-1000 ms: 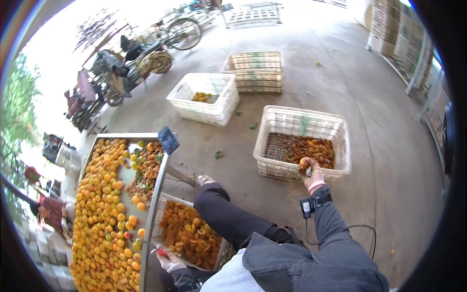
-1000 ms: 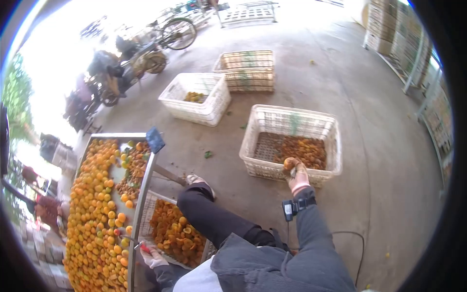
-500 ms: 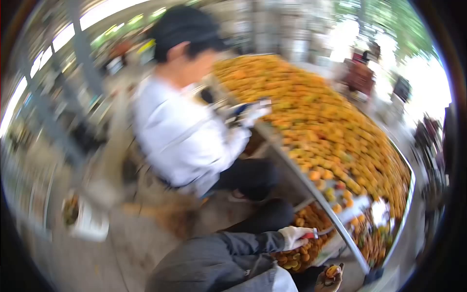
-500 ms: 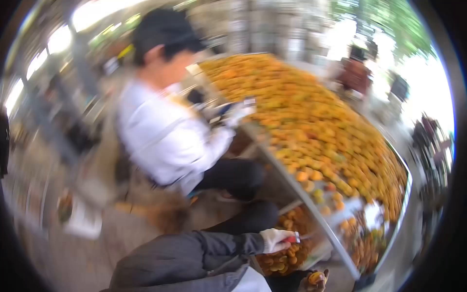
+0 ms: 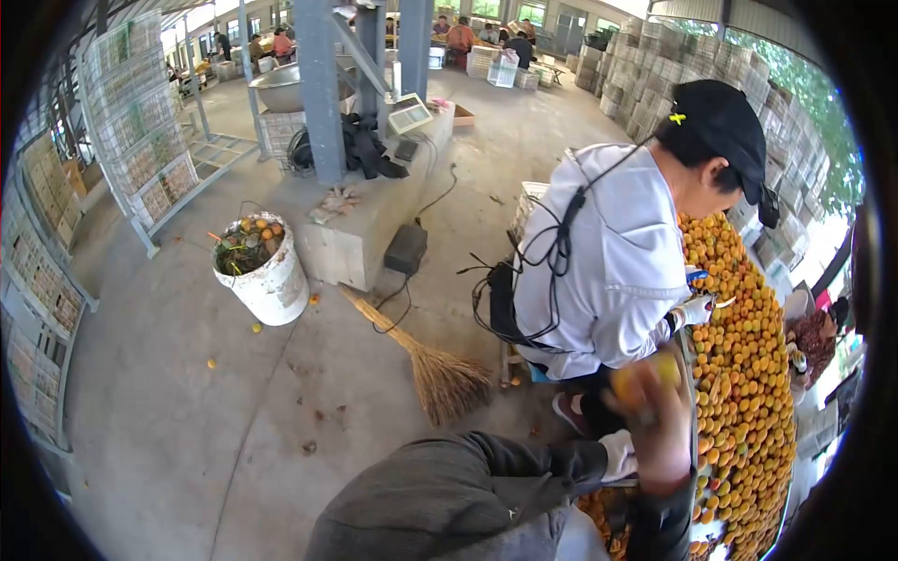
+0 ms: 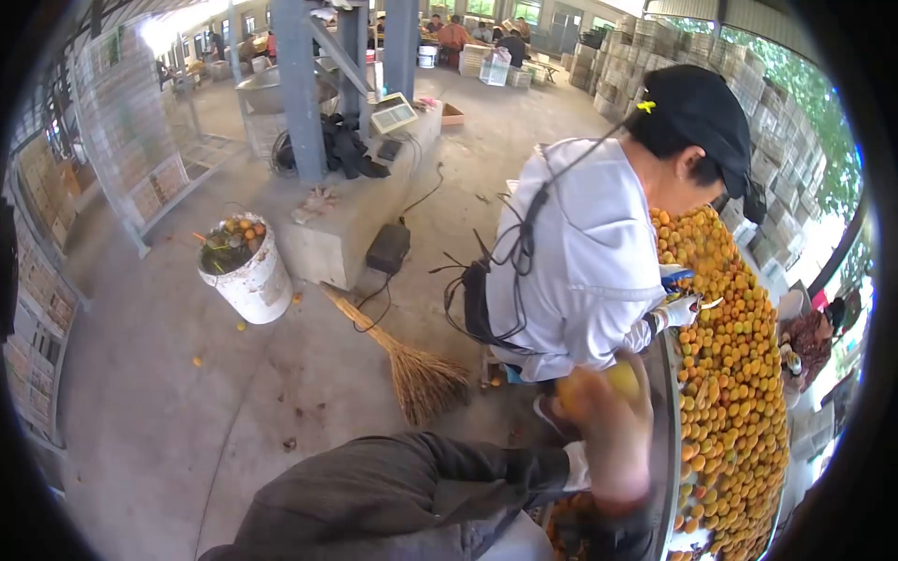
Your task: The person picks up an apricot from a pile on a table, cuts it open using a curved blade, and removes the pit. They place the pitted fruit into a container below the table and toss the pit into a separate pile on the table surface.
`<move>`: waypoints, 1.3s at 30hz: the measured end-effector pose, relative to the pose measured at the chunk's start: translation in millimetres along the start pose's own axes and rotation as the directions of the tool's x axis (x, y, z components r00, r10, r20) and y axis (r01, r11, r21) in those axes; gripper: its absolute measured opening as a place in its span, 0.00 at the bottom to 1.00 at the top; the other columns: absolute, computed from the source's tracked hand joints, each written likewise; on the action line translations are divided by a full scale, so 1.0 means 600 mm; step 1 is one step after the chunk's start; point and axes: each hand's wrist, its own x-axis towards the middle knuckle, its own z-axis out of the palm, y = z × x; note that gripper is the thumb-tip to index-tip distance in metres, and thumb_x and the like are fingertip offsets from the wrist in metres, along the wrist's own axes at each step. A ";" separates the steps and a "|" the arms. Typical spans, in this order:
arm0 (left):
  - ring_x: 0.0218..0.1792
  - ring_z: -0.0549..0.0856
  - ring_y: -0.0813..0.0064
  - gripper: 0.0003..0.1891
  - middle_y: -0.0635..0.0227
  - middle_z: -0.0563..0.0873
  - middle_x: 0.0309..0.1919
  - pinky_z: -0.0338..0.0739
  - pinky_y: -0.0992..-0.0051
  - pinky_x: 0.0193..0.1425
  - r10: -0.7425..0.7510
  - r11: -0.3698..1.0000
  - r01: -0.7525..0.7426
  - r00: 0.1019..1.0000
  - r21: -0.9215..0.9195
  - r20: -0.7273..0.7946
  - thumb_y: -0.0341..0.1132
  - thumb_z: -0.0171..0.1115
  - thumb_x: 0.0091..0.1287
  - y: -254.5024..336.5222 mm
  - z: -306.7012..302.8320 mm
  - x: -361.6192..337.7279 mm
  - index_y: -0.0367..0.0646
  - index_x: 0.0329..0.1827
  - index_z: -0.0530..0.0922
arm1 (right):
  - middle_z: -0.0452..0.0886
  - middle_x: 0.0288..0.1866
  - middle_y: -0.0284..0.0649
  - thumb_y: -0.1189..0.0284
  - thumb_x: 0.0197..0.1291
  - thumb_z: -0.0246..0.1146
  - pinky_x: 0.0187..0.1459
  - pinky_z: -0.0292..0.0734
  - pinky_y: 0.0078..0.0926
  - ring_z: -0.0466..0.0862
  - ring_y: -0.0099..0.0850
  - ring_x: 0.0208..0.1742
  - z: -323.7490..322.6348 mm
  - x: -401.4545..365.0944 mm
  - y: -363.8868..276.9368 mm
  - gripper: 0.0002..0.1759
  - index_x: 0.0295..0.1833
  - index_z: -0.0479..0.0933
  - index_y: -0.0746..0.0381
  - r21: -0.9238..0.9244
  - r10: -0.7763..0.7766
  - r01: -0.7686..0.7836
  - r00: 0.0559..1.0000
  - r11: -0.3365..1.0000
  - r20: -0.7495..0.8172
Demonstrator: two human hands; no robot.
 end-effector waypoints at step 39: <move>0.20 0.82 0.72 0.29 0.59 0.87 0.33 0.80 0.69 0.21 -0.136 0.604 -0.205 0.926 0.770 0.353 0.54 0.55 0.74 -0.009 -0.006 0.045 0.43 0.69 0.69 | 0.77 0.62 0.49 0.67 0.70 0.58 0.57 0.77 0.32 0.77 0.37 0.62 -0.374 -0.498 0.017 0.20 0.62 0.75 0.66 -0.153 -0.173 0.081 0.410 0.985 -0.895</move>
